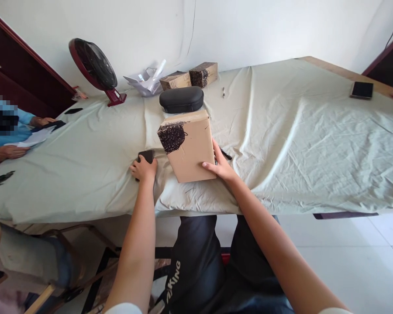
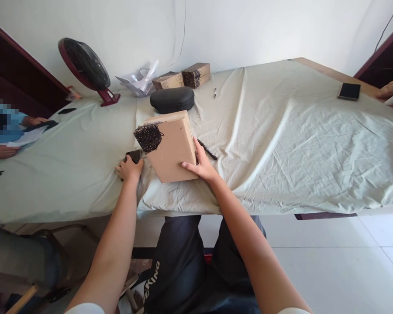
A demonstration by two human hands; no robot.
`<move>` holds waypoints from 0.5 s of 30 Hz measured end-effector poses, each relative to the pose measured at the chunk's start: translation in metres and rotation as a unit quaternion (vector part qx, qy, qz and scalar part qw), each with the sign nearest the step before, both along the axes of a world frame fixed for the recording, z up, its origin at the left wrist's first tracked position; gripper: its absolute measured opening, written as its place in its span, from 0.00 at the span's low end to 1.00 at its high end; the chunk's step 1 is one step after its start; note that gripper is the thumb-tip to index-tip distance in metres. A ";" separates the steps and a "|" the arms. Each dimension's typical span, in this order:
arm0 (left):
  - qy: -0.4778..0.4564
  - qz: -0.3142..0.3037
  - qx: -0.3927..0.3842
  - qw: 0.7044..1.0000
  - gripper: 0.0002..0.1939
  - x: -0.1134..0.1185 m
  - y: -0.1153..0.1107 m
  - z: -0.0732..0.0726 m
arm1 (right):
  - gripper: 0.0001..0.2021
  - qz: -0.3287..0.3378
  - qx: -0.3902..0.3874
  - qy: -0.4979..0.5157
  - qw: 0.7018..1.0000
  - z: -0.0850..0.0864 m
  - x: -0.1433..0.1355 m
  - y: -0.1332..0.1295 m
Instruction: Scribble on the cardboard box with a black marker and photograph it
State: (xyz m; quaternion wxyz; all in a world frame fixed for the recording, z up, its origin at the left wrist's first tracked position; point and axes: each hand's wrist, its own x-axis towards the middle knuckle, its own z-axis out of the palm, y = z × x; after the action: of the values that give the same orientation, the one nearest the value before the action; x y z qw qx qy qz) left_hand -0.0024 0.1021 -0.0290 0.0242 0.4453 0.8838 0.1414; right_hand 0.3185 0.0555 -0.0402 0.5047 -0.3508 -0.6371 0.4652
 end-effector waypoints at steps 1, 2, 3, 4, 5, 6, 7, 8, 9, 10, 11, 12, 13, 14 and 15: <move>0.002 -0.003 -0.003 1.000 0.42 0.000 0.000 -0.001 | 0.66 0.000 -0.001 -0.004 1.000 0.000 0.000 0.000; 0.005 -0.006 -0.006 1.000 0.42 0.000 0.000 -0.001 | 0.65 -0.001 -0.002 -0.008 1.000 0.000 0.000 -0.001; 0.009 -0.010 -0.007 1.000 0.42 0.000 -0.001 -0.001 | 0.65 -0.004 -0.003 -0.011 1.000 0.000 0.001 -0.001; 0.012 -0.015 -0.009 1.000 0.43 0.001 -0.002 -0.001 | 0.65 -0.007 -0.004 -0.014 1.000 0.000 0.001 -0.002; 0.015 -0.021 -0.012 1.000 0.42 0.002 -0.003 -0.001 | 0.65 -0.009 -0.003 -0.014 1.000 0.001 0.001 -0.002; 0.018 -0.029 -0.014 0.999 0.42 0.003 -0.005 -0.001 | 0.65 -0.009 -0.003 -0.014 1.000 0.001 0.001 -0.003; 0.020 -0.039 -0.017 0.999 0.40 0.005 -0.007 -0.001 | 0.64 -0.010 -0.002 -0.014 1.000 0.001 0.000 -0.003; 0.023 -0.050 -0.020 0.998 0.39 0.007 -0.010 -0.001 | 0.64 -0.011 -0.001 -0.014 1.000 0.001 0.000 -0.003; 0.024 -0.063 -0.022 0.997 0.39 0.009 -0.012 -0.001 | 0.64 -0.011 0.000 -0.014 1.000 0.001 0.000 -0.004; 0.025 -0.075 -0.024 0.997 0.38 0.011 -0.015 -0.001 | 0.64 -0.012 0.000 -0.015 1.000 0.001 0.000 -0.004; 0.025 -0.085 -0.025 0.996 0.38 0.014 -0.017 -0.001 | 0.65 -0.014 0.000 -0.016 1.000 0.001 0.000 -0.004; 0.025 -0.094 -0.025 0.995 0.38 0.016 -0.020 -0.001 | 0.65 -0.014 0.001 -0.017 1.000 0.001 0.000 -0.004; 0.024 -0.100 -0.025 0.994 0.38 0.019 -0.022 -0.001 | 0.65 -0.014 0.003 -0.018 1.000 0.001 0.000 -0.004; 0.024 -0.103 -0.024 0.994 0.38 0.021 -0.024 -0.001 | 0.65 -0.013 0.005 -0.020 1.000 0.001 0.000 -0.003; 0.024 -0.105 -0.022 0.994 0.38 0.023 -0.026 -0.001 | 0.65 -0.014 0.008 -0.020 1.000 0.001 0.000 -0.003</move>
State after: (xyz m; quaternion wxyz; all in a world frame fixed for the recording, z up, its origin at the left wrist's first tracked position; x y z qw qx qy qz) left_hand 0.0211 0.0763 -0.0296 0.0275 0.5380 0.8356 0.1077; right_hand 0.3187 0.0522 -0.0390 0.5006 -0.3650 -0.6459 0.4460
